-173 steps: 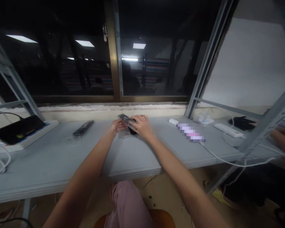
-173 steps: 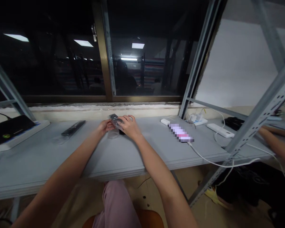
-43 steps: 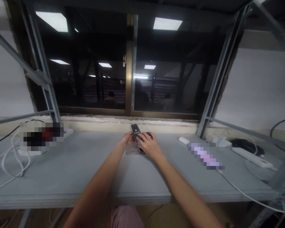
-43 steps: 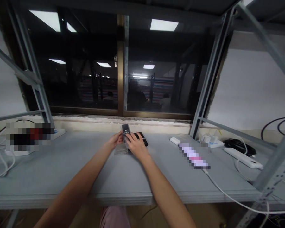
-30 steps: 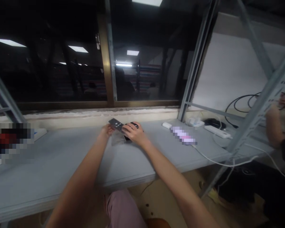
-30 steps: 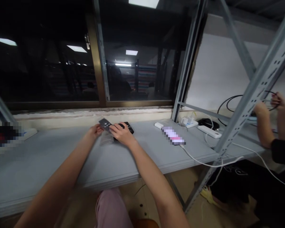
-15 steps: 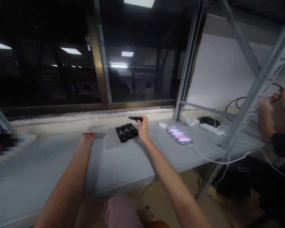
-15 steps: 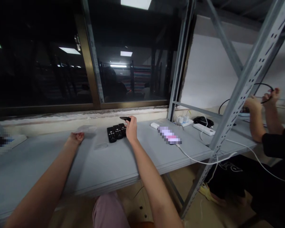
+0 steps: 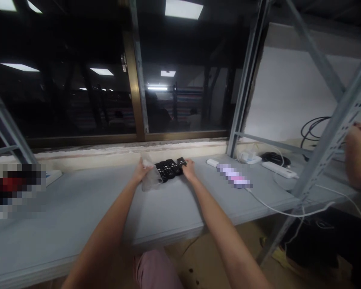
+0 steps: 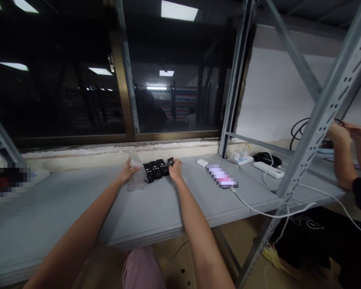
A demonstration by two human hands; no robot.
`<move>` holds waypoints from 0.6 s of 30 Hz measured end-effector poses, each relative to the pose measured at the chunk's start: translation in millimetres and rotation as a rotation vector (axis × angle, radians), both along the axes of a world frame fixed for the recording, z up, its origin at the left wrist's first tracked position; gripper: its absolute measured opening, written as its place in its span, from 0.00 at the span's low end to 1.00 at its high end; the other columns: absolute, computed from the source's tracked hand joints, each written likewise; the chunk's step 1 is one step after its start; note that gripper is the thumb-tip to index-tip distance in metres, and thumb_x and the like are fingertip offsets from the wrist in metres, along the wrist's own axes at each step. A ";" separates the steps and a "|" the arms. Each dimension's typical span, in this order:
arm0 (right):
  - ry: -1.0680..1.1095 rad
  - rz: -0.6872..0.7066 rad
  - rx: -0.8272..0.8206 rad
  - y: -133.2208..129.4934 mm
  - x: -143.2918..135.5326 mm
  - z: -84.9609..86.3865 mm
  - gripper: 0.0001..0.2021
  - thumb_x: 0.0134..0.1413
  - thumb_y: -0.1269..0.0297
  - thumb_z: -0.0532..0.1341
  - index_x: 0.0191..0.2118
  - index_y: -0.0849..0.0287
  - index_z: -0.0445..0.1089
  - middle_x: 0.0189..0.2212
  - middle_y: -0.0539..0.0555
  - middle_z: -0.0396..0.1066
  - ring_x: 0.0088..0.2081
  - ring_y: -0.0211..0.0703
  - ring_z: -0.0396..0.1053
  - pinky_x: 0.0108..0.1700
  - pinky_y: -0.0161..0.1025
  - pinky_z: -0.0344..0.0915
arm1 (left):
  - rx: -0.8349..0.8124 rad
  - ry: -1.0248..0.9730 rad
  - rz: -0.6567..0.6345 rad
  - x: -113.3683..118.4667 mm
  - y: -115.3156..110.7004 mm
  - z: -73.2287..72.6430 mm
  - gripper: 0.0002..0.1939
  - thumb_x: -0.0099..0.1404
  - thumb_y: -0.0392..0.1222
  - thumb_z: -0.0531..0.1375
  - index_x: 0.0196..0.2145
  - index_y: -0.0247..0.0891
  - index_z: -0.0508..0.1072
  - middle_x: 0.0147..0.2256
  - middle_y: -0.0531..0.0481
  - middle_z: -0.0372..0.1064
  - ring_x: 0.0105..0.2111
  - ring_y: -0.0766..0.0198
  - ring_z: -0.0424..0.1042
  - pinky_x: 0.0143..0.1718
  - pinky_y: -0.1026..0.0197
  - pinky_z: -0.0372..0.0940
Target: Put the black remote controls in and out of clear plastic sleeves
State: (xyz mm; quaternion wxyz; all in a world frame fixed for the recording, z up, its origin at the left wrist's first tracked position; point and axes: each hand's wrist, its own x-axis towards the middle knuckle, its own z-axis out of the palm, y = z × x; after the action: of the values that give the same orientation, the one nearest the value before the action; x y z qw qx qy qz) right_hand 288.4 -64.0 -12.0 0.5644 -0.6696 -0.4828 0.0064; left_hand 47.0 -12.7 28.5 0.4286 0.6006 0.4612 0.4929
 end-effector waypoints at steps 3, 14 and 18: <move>-0.012 -0.002 -0.078 -2.8 0.0 0.2 0.20 0.41 0.76 0.50 0.42 0.63 0.68 0.37 0.57 0.71 0.38 0.42 0.69 0.44 0.38 0.66 | 0.174 0.316 0.099 -6.8 0.7 -7.1 0.44 0.45 0.38 0.70 0.58 0.32 0.59 0.30 0.47 0.69 0.37 0.57 0.70 0.36 0.64 0.63; -0.094 0.014 -0.395 -23.8 -2.4 12.3 0.24 0.48 0.75 0.49 0.50 0.60 0.70 0.42 0.58 0.74 0.47 0.48 0.69 0.50 0.43 0.64 | -0.001 0.316 -0.187 -6.6 -27.8 0.4 0.12 0.46 0.31 0.68 0.31 0.36 0.75 0.54 0.34 0.64 0.63 0.47 0.49 0.62 0.53 0.41; -0.154 -0.030 -0.485 -32.8 -9.7 14.0 0.22 0.54 0.71 0.49 0.54 0.59 0.67 0.47 0.62 0.71 0.52 0.57 0.64 0.53 0.57 0.58 | -0.102 0.152 -0.171 -10.5 -41.6 10.6 0.15 0.45 0.30 0.69 0.32 0.40 0.76 0.55 0.41 0.64 0.64 0.54 0.46 0.62 0.57 0.36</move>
State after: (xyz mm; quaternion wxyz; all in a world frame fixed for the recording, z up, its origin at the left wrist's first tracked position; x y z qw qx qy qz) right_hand 278.8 -96.7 2.0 0.3491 -0.7910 -0.4986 0.0626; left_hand 36.5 -54.3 39.1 0.4632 0.6507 0.4638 0.3834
